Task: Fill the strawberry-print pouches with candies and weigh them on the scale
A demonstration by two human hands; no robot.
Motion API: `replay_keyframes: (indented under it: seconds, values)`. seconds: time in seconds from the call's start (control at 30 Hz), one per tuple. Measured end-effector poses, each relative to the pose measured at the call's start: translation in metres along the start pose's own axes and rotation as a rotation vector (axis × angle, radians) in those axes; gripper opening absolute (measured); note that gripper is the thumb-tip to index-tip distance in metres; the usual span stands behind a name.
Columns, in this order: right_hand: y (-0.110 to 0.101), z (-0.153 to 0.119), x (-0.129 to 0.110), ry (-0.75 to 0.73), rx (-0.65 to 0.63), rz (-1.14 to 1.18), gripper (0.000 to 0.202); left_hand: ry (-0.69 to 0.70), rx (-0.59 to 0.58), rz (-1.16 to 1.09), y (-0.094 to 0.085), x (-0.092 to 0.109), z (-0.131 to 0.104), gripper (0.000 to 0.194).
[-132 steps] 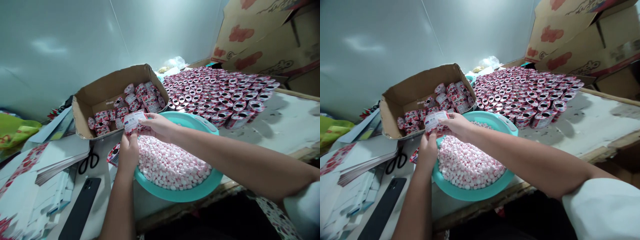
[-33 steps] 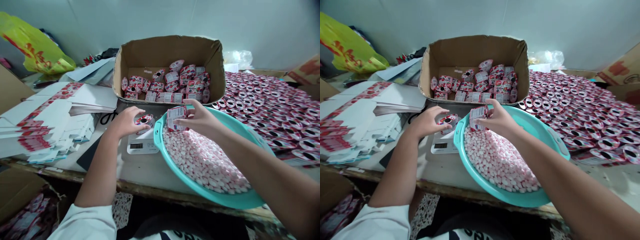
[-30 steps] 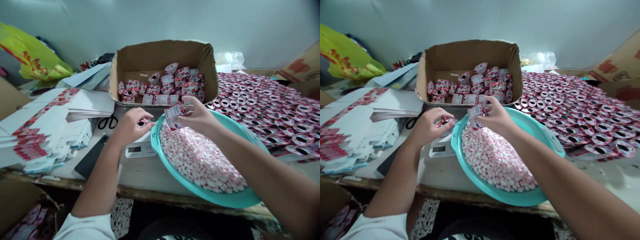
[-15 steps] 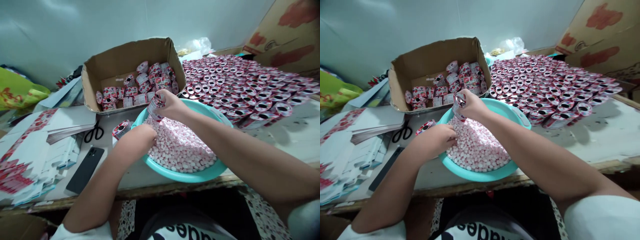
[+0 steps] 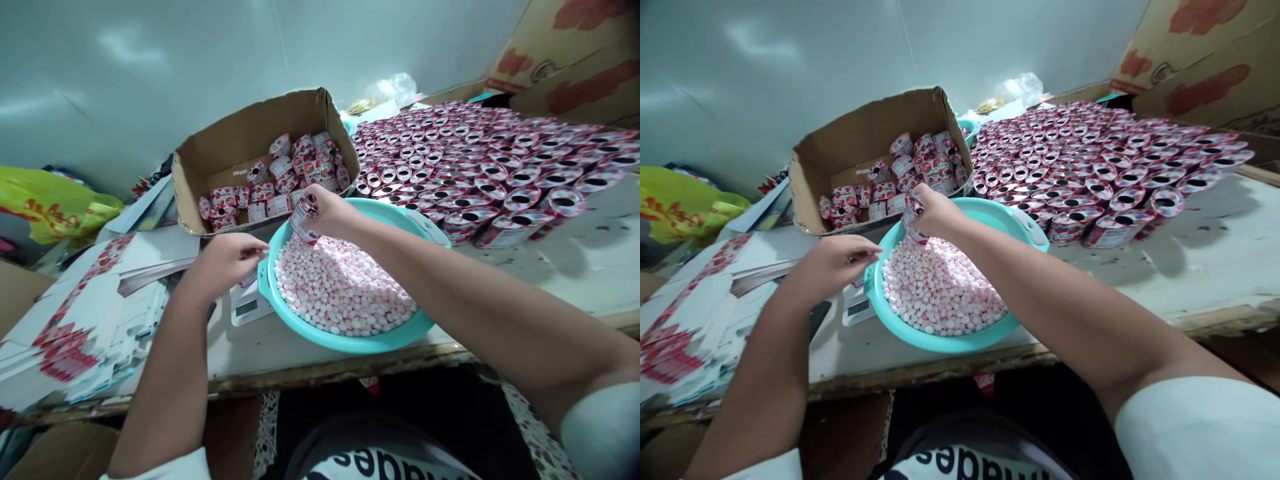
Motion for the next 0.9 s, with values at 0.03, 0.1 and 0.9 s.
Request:
replay_keyframes:
  seconds: [0.03, 0.1, 0.9]
  values:
    - [0.000, 0.000, 0.000, 0.000, -0.009, -0.017, 0.063, -0.100, 0.024, -0.029, -0.008, -0.015, -0.002, 0.030]
    - [0.001, 0.001, 0.000, 0.003, -0.019, -0.040, 0.066, -0.300, 0.039, -0.056, -0.019, -0.046, -0.006, 0.035]
    - [-0.001, -0.001, -0.003, -0.045, -0.032, -0.143, 0.075, -0.327, 0.373, -0.189, -0.003, -0.064, -0.023, 0.047]
Point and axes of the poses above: each hand's wrist, its own z-axis towards the middle knuckle, its own y-axis out of the palm, x = y × z, the point moved 4 cm from there along z, towards the middle knuckle, and after that the axes turned 3 degrees about -z, right-handed, at the moved point
